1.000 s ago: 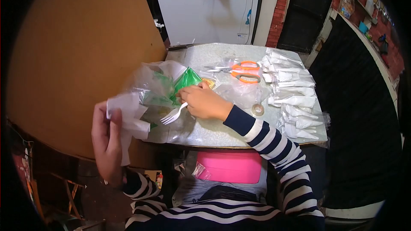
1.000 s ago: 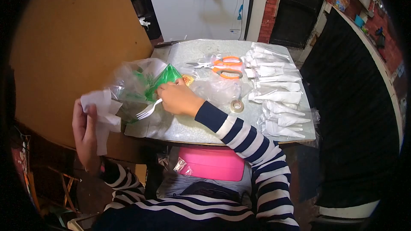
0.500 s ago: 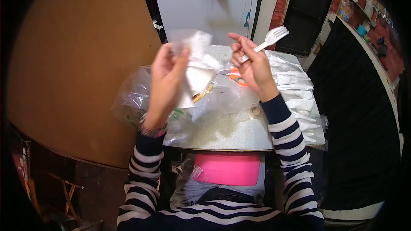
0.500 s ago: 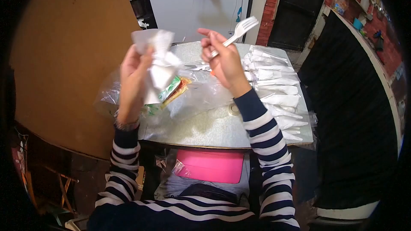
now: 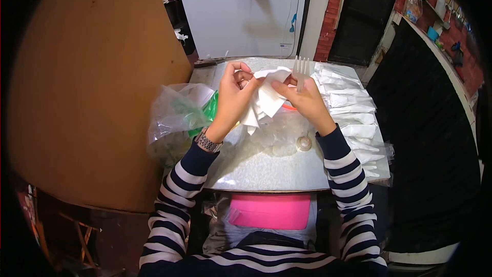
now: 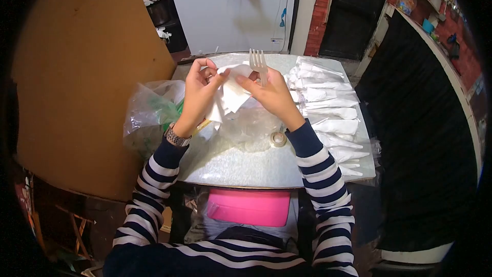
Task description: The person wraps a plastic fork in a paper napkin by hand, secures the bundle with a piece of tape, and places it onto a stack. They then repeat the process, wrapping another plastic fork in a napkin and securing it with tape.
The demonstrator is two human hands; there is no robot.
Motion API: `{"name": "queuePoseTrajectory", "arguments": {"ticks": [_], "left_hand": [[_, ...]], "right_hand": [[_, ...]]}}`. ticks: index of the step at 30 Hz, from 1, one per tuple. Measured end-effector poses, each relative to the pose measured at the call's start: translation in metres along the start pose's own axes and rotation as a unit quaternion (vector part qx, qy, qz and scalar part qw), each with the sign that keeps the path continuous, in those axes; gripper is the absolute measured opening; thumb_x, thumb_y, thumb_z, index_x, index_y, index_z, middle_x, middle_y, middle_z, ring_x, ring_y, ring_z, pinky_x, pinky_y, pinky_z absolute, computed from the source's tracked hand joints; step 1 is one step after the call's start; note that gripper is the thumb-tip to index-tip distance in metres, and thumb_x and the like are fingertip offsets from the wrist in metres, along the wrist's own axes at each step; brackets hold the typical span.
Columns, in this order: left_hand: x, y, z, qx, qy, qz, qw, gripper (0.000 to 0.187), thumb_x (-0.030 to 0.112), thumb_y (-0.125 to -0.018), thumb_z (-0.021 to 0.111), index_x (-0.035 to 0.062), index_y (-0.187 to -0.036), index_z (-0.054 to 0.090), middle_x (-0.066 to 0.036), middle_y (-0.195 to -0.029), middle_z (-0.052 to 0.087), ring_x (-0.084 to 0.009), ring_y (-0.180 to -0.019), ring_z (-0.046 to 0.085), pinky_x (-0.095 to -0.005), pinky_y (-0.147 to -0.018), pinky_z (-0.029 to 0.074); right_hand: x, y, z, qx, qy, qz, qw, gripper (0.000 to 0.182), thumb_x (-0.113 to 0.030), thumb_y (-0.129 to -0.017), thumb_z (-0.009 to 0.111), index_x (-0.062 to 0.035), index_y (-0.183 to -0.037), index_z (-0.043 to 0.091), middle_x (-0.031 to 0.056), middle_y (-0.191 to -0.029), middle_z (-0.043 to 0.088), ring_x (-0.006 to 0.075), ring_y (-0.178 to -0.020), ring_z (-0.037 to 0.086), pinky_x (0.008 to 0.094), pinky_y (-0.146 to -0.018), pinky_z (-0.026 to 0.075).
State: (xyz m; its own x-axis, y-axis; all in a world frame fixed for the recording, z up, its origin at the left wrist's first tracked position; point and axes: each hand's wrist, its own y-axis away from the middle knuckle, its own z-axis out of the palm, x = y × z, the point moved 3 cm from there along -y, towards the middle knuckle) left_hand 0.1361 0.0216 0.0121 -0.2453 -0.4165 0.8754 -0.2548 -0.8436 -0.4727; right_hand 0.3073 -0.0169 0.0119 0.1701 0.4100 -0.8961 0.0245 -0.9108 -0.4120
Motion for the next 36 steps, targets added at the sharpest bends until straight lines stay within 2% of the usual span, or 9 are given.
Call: {"name": "queuePoseTrajectory", "arguments": {"ticks": [7,11,16,22,25,28,33,34,36], "left_hand": [[0.007,0.015,0.001,-0.067,0.019,-0.032,0.997,0.038,0.004,-0.087,0.065,0.0046,-0.116,0.041,-0.009,-0.094,0.063,-0.0106,-0.084,0.061,-0.0222,-0.072,0.049],[0.0,0.013,-0.006,-0.076,0.001,-0.008,0.997,0.031,0.003,-0.086,0.066,0.0051,-0.11,0.047,-0.007,-0.092,0.063,-0.0085,-0.084,0.059,-0.0212,-0.073,0.047],[0.003,0.014,-0.009,-0.07,-0.027,-0.009,0.997,0.019,0.001,-0.086,0.066,0.0038,-0.099,0.053,-0.003,-0.092,0.061,-0.0057,-0.084,0.056,-0.021,-0.071,0.046],[0.011,0.012,-0.019,0.058,-0.41,0.296,0.861,0.015,-0.008,-0.079,0.06,0.0001,-0.092,0.062,-0.01,-0.094,0.064,-0.025,-0.083,0.061,-0.0302,-0.071,0.047],[0.011,0.013,-0.013,0.043,-0.495,0.304,0.813,0.02,-0.008,-0.078,0.057,0.0,-0.096,0.063,-0.016,-0.098,0.063,-0.0353,-0.088,0.059,-0.0376,-0.076,0.048],[-0.014,0.01,-0.017,-0.061,-0.44,0.199,0.874,0.02,-0.005,-0.079,0.058,-0.0004,-0.098,0.063,-0.016,-0.101,0.063,-0.036,-0.093,0.059,-0.0397,-0.082,0.047],[-0.021,0.01,-0.021,-0.051,-0.44,0.159,0.882,0.027,-0.001,-0.078,0.062,-0.0011,-0.104,0.061,-0.019,-0.109,0.06,-0.0379,-0.1,0.058,-0.0392,-0.085,0.047],[-0.019,0.011,-0.02,-0.048,-0.432,0.151,0.888,0.028,-0.002,-0.077,0.063,-0.0013,-0.105,0.06,-0.02,-0.109,0.06,-0.038,-0.1,0.058,-0.0393,-0.085,0.047],[-0.019,0.011,-0.022,-0.036,-0.421,0.149,0.894,0.03,-0.003,-0.075,0.064,-0.001,-0.105,0.059,-0.02,-0.109,0.059,-0.0379,-0.1,0.058,-0.0394,-0.084,0.047]], "right_hand": [[-0.015,0.007,-0.009,0.064,-0.076,0.11,0.989,0.022,-0.023,-0.089,0.066,-0.0016,-0.088,0.063,-0.0027,-0.071,0.057,0.0043,-0.057,0.047,0.0214,-0.05,0.037],[-0.006,0.007,-0.022,0.069,-0.109,0.129,0.983,0.017,-0.02,-0.09,0.064,-0.0033,-0.092,0.063,-0.008,-0.062,0.049,-0.0001,-0.048,0.033,0.0202,-0.044,0.023],[-0.008,0.008,-0.03,0.057,-0.156,0.122,0.979,0.018,-0.018,-0.09,0.063,-0.0024,-0.099,0.062,-0.0065,-0.067,0.054,-0.0004,-0.048,0.035,0.0198,-0.043,0.024],[-0.012,0.004,-0.034,0.147,-0.169,0.075,0.972,0.018,-0.015,-0.09,0.061,-0.0025,-0.103,0.06,-0.0045,-0.072,0.057,0.0002,-0.048,0.041,0.018,-0.041,0.028],[0.0,0.005,-0.059,0.103,-0.099,0.065,0.988,0.014,-0.014,-0.088,0.061,-0.003,-0.097,0.062,-0.0043,-0.071,0.058,0.0015,-0.055,0.048,0.0177,-0.047,0.034],[-0.013,0.008,-0.051,0.129,-0.087,0.077,0.985,0.012,-0.013,-0.085,0.062,-0.0028,-0.09,0.063,-0.0041,-0.067,0.056,0.0016,-0.054,0.046,0.0193,-0.047,0.034],[-0.034,0.017,-0.028,-0.242,0.107,-0.046,0.963,0.019,-0.018,-0.079,0.068,-0.0013,-0.088,0.07,0.0079,-0.106,0.064,0.0118,-0.088,0.058,0.0241,-0.074,0.046],[-0.035,0.022,-0.025,-0.324,0.204,0.053,0.922,0.023,-0.021,-0.077,0.07,-0.0018,-0.091,0.071,0.0093,-0.12,0.06,0.0169,-0.101,0.058,0.0272,-0.08,0.047],[-0.016,0.029,-0.002,-0.312,0.224,-0.128,0.914,0.025,-0.021,-0.074,0.07,-0.0013,-0.089,0.071,0.0108,-0.12,0.062,0.0257,-0.101,0.061,0.0327,-0.083,0.048]]}}
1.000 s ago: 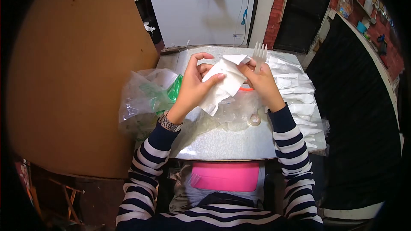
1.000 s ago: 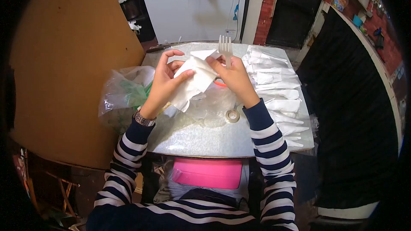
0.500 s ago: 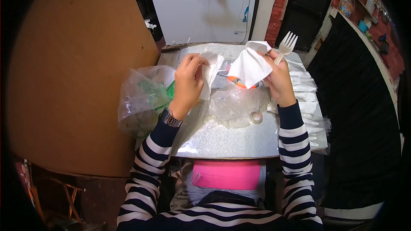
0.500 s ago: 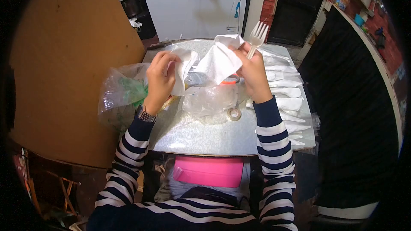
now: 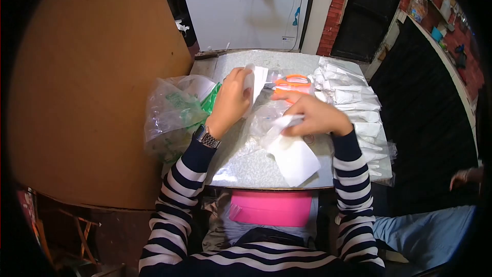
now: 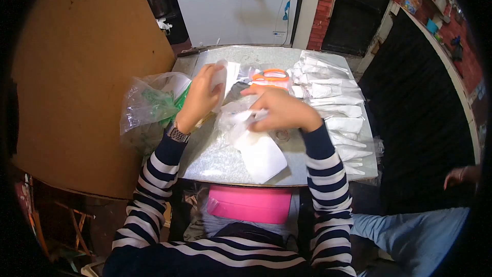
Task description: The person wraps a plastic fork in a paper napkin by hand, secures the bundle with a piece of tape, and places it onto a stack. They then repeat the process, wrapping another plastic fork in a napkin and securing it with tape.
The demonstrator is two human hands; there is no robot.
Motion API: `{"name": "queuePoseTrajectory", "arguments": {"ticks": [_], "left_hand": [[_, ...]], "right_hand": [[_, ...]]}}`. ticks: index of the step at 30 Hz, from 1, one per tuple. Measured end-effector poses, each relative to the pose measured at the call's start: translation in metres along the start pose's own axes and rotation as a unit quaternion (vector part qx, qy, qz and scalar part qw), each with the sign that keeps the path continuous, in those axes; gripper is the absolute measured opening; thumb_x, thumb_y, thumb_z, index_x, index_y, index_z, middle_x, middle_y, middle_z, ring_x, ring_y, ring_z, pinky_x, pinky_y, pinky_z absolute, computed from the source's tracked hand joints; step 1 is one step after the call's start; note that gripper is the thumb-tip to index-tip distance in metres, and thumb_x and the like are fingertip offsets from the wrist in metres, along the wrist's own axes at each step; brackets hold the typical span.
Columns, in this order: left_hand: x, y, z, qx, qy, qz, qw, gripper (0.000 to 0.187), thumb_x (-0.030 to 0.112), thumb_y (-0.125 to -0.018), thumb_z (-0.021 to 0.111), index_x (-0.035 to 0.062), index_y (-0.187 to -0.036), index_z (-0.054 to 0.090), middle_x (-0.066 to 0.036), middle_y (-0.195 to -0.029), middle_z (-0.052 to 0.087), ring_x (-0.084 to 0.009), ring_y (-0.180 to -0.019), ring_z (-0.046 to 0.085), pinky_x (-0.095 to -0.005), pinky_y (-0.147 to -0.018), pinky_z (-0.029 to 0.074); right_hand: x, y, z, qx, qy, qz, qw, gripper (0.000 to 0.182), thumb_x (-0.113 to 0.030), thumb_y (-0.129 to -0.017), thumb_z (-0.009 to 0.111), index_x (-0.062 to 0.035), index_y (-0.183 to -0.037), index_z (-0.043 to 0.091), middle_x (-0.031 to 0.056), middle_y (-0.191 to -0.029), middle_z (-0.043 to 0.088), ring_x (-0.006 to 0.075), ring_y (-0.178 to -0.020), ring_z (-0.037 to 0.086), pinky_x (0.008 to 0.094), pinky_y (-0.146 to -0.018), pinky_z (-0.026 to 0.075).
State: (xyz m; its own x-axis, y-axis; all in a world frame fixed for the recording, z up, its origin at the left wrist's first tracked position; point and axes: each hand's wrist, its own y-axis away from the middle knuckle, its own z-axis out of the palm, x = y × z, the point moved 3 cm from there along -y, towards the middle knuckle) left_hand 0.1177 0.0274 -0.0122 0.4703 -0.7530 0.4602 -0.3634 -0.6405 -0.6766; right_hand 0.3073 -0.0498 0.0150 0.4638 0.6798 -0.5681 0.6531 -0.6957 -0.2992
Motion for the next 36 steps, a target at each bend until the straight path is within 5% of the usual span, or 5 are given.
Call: {"name": "queuePoseTrajectory", "arguments": {"ticks": [10,15,19,28,36], "left_hand": [[-0.012,0.004,0.004,-0.083,0.004,-0.024,0.996,0.02,-0.005,-0.07,0.065,0.0005,-0.089,0.064,-0.018,-0.093,0.061,-0.0369,-0.088,0.06,-0.0391,-0.074,0.048],[-0.013,0.007,0.003,-0.141,-0.003,-0.005,0.99,0.024,-0.004,-0.068,0.064,-0.0031,-0.092,0.064,-0.021,-0.091,0.064,-0.0382,-0.088,0.062,-0.0395,-0.078,0.05],[-0.025,0.006,0.006,-0.155,0.016,-0.048,0.987,0.021,-0.002,-0.072,0.061,-0.0023,-0.093,0.064,-0.019,-0.09,0.065,-0.0327,-0.081,0.063,-0.0372,-0.074,0.049],[-0.032,0.005,-0.003,-0.223,0.054,-0.172,0.958,0.026,0.003,-0.081,0.058,-0.0011,-0.106,0.054,-0.015,-0.082,0.063,-0.0207,-0.074,0.059,-0.0324,-0.066,0.046],[-0.011,-0.004,-0.005,-0.21,0.104,-0.255,0.938,0.039,0.015,-0.08,0.07,0.0013,-0.109,0.047,-0.015,-0.078,0.063,-0.0269,-0.071,0.061,-0.0356,-0.067,0.047]], "right_hand": [[0.029,-0.008,0.004,0.03,-0.007,0.131,0.991,0.02,-0.012,-0.069,0.066,0.002,-0.083,0.067,0.014,-0.08,0.064,0.0237,-0.077,0.062,0.0341,-0.073,0.048],[0.039,-0.002,-0.012,0.255,-0.137,0.283,0.914,0.024,-0.02,-0.08,0.07,0.0015,-0.09,0.068,0.0037,-0.074,0.066,0.0085,-0.07,0.059,0.0268,-0.064,0.047],[0.054,-0.005,-0.005,0.369,-0.095,0.217,0.899,0.028,-0.023,-0.082,0.07,0.0021,-0.095,0.069,0.0048,-0.075,0.067,0.0082,-0.069,0.059,0.0261,-0.065,0.048],[0.075,-0.005,0.002,0.486,-0.097,0.281,0.822,0.032,-0.025,-0.085,0.067,0.0029,-0.1,0.067,0.0142,-0.08,0.068,0.0233,-0.074,0.067,0.0296,-0.068,0.05],[0.068,-0.022,0.014,0.43,-0.001,0.254,0.866,0.034,-0.025,-0.085,0.067,0.0053,-0.098,0.065,0.0212,-0.101,0.066,0.0312,-0.086,0.066,0.0354,-0.076,0.051]]}}
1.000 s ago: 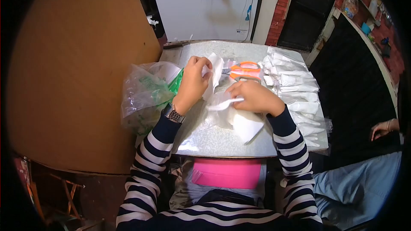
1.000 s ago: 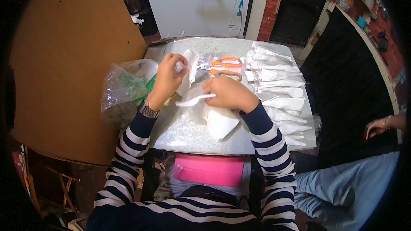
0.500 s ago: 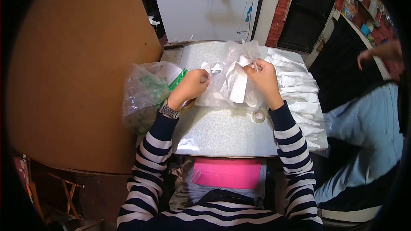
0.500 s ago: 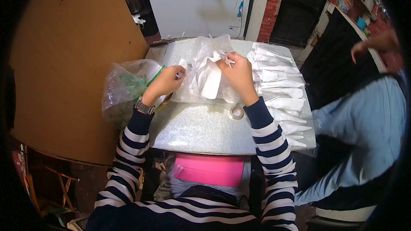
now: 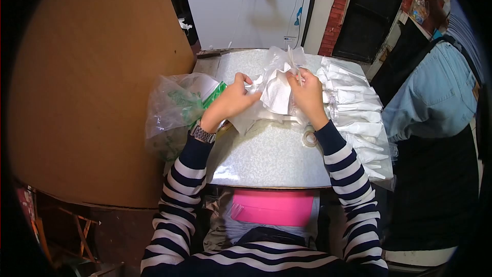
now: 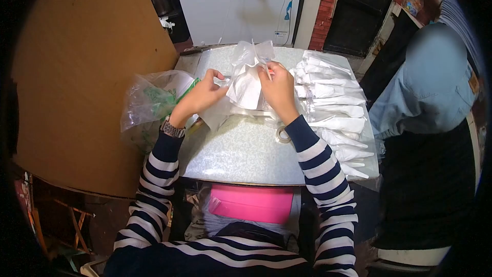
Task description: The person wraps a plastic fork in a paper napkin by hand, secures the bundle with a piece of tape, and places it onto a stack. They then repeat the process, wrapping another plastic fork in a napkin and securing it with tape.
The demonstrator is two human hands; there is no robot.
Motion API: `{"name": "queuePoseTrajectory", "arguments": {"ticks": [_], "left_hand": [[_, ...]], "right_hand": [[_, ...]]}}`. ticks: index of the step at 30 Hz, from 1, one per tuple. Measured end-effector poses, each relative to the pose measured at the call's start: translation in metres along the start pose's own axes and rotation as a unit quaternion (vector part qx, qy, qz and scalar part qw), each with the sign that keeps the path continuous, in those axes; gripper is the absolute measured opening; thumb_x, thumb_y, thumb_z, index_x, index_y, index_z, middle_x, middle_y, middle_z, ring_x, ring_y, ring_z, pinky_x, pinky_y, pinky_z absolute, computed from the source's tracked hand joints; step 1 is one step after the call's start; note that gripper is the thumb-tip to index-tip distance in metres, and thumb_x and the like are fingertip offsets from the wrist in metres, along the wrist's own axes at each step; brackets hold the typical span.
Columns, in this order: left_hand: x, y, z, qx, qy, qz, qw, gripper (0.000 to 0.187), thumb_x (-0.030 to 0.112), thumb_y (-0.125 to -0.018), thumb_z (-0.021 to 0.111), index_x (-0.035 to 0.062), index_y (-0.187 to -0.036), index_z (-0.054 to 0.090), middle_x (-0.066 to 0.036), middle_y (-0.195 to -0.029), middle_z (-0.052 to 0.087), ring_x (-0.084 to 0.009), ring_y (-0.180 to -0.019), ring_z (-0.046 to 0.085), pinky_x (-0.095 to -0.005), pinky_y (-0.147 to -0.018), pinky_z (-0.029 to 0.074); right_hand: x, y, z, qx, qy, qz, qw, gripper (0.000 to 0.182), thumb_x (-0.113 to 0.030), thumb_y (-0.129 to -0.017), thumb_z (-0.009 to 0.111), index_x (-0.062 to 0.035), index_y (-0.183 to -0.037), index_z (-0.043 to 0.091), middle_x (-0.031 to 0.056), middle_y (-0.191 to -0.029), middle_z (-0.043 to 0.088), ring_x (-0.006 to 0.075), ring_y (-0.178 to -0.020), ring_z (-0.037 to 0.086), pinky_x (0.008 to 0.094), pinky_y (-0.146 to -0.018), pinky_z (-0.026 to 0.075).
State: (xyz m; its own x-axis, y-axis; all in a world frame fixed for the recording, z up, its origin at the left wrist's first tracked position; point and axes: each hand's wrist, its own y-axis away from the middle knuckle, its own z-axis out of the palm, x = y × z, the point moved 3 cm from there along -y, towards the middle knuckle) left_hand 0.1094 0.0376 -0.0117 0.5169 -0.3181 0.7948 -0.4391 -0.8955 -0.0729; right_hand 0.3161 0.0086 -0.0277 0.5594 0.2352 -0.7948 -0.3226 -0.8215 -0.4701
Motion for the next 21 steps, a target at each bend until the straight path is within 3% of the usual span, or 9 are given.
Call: {"name": "queuePoseTrajectory", "arguments": {"ticks": [2,5,8,10,11,14,17,21], "left_hand": [[-0.011,0.002,0.011,-0.018,0.003,0.079,0.997,0.044,0.016,-0.077,0.074,0.0018,-0.109,0.047,-0.014,-0.075,0.062,-0.03,-0.07,0.062,-0.0362,-0.068,0.048],[-0.009,0.003,0.014,0.0,-0.123,0.111,0.986,0.049,0.011,-0.071,0.075,0.0021,-0.11,0.047,-0.018,-0.087,0.062,-0.034,-0.083,0.061,-0.0373,-0.075,0.048],[-0.011,0.008,0.024,0.113,-0.249,0.225,0.935,0.052,0.007,-0.067,0.074,0.0029,-0.11,0.047,-0.022,-0.1,0.057,-0.0366,-0.094,0.057,-0.0397,-0.08,0.046],[0.001,0.014,0.027,0.204,-0.31,0.25,0.894,0.049,0.004,-0.065,0.073,0.0027,-0.107,0.048,-0.022,-0.103,0.054,-0.0368,-0.096,0.055,-0.0406,-0.081,0.045],[0.008,0.017,0.027,0.248,-0.338,0.262,0.869,0.047,0.003,-0.064,0.072,0.0026,-0.106,0.049,-0.023,-0.105,0.052,-0.037,-0.098,0.053,-0.041,-0.082,0.044],[0.008,0.012,0.028,0.248,-0.299,0.253,0.886,0.039,0.0,-0.065,0.068,0.0025,-0.1,0.051,-0.018,-0.094,0.053,-0.0339,-0.09,0.054,-0.0396,-0.078,0.044],[0.003,0.006,0.029,0.186,-0.227,0.264,0.919,0.026,-0.001,-0.067,0.063,0.0019,-0.091,0.053,-0.014,-0.085,0.052,-0.0286,-0.081,0.054,-0.0361,-0.072,0.045],[0.015,0.009,0.021,0.143,0.037,0.248,0.957,0.013,0.001,-0.075,0.062,0.0026,-0.085,0.053,-0.006,-0.077,0.054,-0.0165,-0.07,0.054,-0.0286,-0.065,0.044]], "right_hand": [[0.002,0.0,0.001,-0.007,0.015,-0.016,1.0,0.034,-0.025,-0.084,0.068,0.0056,-0.098,0.065,0.0216,-0.104,0.064,0.0321,-0.091,0.064,0.0363,-0.08,0.05],[0.008,-0.001,0.0,0.008,0.051,-0.073,0.996,0.035,-0.027,-0.082,0.069,0.0053,-0.097,0.066,0.0208,-0.108,0.06,0.0328,-0.098,0.06,0.0365,-0.085,0.047],[0.001,0.0,-0.008,0.026,0.052,-0.069,0.996,0.036,-0.029,-0.081,0.07,0.0046,-0.093,0.066,0.0197,-0.111,0.056,0.0325,-0.102,0.055,0.0362,-0.088,0.046],[-0.004,-0.002,-0.016,0.035,0.038,-0.051,0.997,0.036,-0.03,-0.081,0.071,0.0045,-0.09,0.066,0.0196,-0.114,0.053,0.0324,-0.104,0.053,0.0357,-0.088,0.045],[-0.01,-0.004,-0.018,0.088,0.064,-0.104,0.989,0.035,-0.03,-0.082,0.07,0.0039,-0.089,0.066,0.0165,-0.1,0.06,0.0239,-0.09,0.058,0.0321,-0.079,0.047],[-0.013,-0.004,-0.024,-0.047,-0.148,0.024,0.988,0.032,-0.029,-0.084,0.069,0.003,-0.087,0.067,0.007,-0.078,0.063,0.0122,-0.071,0.055,0.0272,-0.066,0.046],[-0.009,-0.002,-0.02,-0.091,-0.165,0.08,0.979,0.028,-0.027,-0.086,0.068,0.0014,-0.085,0.067,-0.0024,-0.064,0.058,0.0048,-0.06,0.048,0.0232,-0.056,0.041],[-0.017,0.001,-0.023,-0.096,-0.149,0.053,0.983,0.028,-0.026,-0.086,0.068,0.0009,-0.083,0.066,-0.0041,-0.067,0.057,0.0037,-0.06,0.048,0.0226,-0.054,0.04]]}}
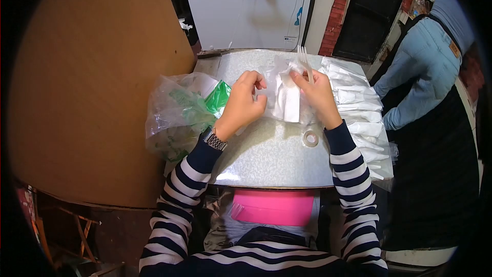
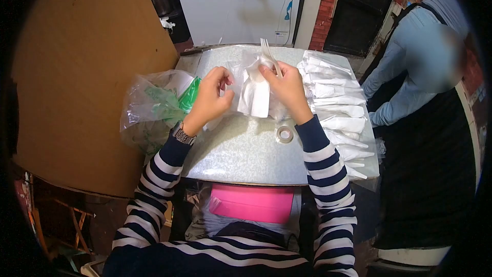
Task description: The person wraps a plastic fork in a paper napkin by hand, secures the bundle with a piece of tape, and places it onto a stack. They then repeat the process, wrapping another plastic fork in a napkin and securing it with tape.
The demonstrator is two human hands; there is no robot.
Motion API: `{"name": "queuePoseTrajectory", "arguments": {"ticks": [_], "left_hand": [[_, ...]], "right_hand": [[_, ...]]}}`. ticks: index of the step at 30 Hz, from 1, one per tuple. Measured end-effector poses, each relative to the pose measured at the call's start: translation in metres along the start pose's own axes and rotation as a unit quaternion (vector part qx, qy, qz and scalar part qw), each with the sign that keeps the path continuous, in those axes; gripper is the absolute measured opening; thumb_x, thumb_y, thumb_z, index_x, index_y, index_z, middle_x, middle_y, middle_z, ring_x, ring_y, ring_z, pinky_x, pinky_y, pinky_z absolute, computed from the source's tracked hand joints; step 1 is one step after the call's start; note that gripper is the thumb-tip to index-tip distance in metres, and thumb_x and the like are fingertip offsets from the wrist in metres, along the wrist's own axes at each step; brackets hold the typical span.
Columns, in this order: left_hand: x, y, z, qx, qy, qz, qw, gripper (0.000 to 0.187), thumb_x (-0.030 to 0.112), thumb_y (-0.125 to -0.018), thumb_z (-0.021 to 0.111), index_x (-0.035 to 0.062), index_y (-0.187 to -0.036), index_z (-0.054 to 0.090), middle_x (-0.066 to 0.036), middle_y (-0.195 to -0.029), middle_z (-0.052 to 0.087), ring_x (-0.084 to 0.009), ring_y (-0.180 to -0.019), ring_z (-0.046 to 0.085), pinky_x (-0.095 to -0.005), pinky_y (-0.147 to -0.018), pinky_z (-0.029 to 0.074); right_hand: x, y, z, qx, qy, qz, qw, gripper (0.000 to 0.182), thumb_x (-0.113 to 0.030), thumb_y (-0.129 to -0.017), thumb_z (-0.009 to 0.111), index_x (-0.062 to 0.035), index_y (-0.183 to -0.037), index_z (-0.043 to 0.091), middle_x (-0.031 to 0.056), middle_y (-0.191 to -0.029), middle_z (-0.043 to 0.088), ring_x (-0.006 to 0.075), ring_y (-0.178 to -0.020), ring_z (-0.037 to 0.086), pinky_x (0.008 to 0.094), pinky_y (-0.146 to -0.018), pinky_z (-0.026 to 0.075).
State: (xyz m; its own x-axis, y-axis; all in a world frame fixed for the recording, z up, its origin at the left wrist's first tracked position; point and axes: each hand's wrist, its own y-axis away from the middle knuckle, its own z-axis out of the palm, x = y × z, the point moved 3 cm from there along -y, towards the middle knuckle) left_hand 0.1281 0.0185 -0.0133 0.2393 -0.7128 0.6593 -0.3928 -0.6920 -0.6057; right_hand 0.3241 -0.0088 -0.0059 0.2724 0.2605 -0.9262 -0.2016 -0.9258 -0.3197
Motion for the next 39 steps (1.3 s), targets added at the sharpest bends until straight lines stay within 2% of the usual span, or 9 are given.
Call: {"name": "queuePoseTrajectory", "arguments": {"ticks": [5,8,12,20,23,24,29,31,39], "left_hand": [[0.006,-0.002,0.002,0.022,0.311,-0.139,0.94,0.025,0.019,-0.083,0.07,0.0039,-0.074,0.051,0.0,-0.064,0.052,-0.0041,-0.058,0.049,-0.0193,-0.054,0.039],[0.013,0.002,-0.002,0.076,0.308,-0.091,0.944,0.031,0.022,-0.082,0.073,0.0045,-0.071,0.05,0.0,-0.061,0.05,-0.0039,-0.052,0.045,-0.0189,-0.051,0.037],[0.042,0.01,-0.008,0.052,0.002,0.077,0.996,0.032,0.02,-0.076,0.079,0.0051,-0.078,0.051,0.002,-0.061,0.049,-0.0044,-0.051,0.043,-0.0213,-0.046,0.036],[0.023,0.014,0.015,-0.154,-0.063,0.044,0.985,0.048,0.025,-0.074,0.08,0.0026,-0.099,0.047,-0.01,-0.094,0.047,-0.0181,-0.072,0.053,-0.0296,-0.064,0.047],[0.015,0.015,0.011,-0.2,-0.092,0.044,0.974,0.049,0.023,-0.073,0.079,0.0034,-0.104,0.047,-0.013,-0.1,0.045,-0.0234,-0.082,0.055,-0.0331,-0.072,0.048],[0.008,0.015,0.011,-0.208,-0.105,0.036,0.972,0.048,0.023,-0.073,0.078,0.0035,-0.104,0.048,-0.014,-0.101,0.046,-0.0247,-0.083,0.055,-0.034,-0.073,0.048],[-0.018,0.013,0.017,-0.176,-0.104,0.017,0.979,0.037,0.018,-0.075,0.074,0.0059,-0.104,0.054,-0.015,-0.102,0.046,-0.0278,-0.085,0.055,-0.0361,-0.077,0.047],[-0.027,0.012,0.022,-0.174,-0.125,0.017,0.977,0.034,0.018,-0.076,0.074,0.0068,-0.102,0.056,-0.015,-0.102,0.046,-0.0273,-0.085,0.055,-0.0353,-0.076,0.048],[-0.031,0.011,0.013,-0.216,-0.07,-0.05,0.973,0.045,0.027,-0.073,0.079,0.0099,-0.107,0.055,-0.013,-0.1,0.045,-0.0211,-0.079,0.054,-0.032,-0.075,0.048]], "right_hand": [[-0.004,0.001,-0.001,-0.02,0.024,0.015,0.999,0.029,-0.028,-0.085,0.069,0.0009,-0.082,0.066,-0.0019,-0.066,0.06,0.0048,-0.06,0.05,0.0233,-0.055,0.041],[-0.005,0.004,0.002,0.011,0.068,-0.027,0.997,0.03,-0.029,-0.085,0.07,0.0006,-0.083,0.067,0.0018,-0.065,0.062,0.0056,-0.061,0.052,0.0244,-0.056,0.043],[-0.013,0.01,0.004,0.016,0.063,-0.04,0.997,0.031,-0.03,-0.084,0.07,0.0003,-0.083,0.067,0.0044,-0.065,0.063,0.0059,-0.061,0.053,0.0253,-0.056,0.043],[-0.013,0.001,-0.018,0.032,0.062,-0.027,0.997,0.03,-0.03,-0.085,0.07,-0.0002,-0.084,0.067,0.0021,-0.07,0.065,0.0068,-0.061,0.054,0.024,-0.055,0.043],[-0.031,0.013,-0.03,-0.233,0.065,0.084,0.967,0.028,-0.029,-0.082,0.074,-0.0015,-0.081,0.068,0.003,-0.077,0.066,0.0089,-0.072,0.058,0.0238,-0.064,0.045],[-0.035,0.016,-0.032,-0.294,0.087,0.02,0.951,0.027,-0.029,-0.078,0.077,-0.0033,-0.08,0.069,0.0059,-0.089,0.064,0.0127,-0.091,0.059,0.026,-0.077,0.045],[-0.052,0.051,0.028,-0.486,0.092,-0.11,0.862,0.024,-0.028,-0.075,0.078,-0.0068,-0.082,0.072,0.0071,-0.108,0.06,0.0187,-0.103,0.057,0.0309,-0.083,0.045],[-0.039,0.07,0.061,-0.458,0.094,-0.294,0.834,0.018,-0.025,-0.075,0.075,-0.009,-0.084,0.073,0.0085,-0.114,0.059,0.024,-0.1,0.06,0.0337,-0.082,0.047],[-0.028,0.105,0.091,-0.457,0.215,-0.247,0.827,0.018,-0.021,-0.077,0.071,-0.0114,-0.092,0.072,0.0054,-0.126,0.055,0.0276,-0.094,0.064,0.0372,-0.079,0.051]]}}
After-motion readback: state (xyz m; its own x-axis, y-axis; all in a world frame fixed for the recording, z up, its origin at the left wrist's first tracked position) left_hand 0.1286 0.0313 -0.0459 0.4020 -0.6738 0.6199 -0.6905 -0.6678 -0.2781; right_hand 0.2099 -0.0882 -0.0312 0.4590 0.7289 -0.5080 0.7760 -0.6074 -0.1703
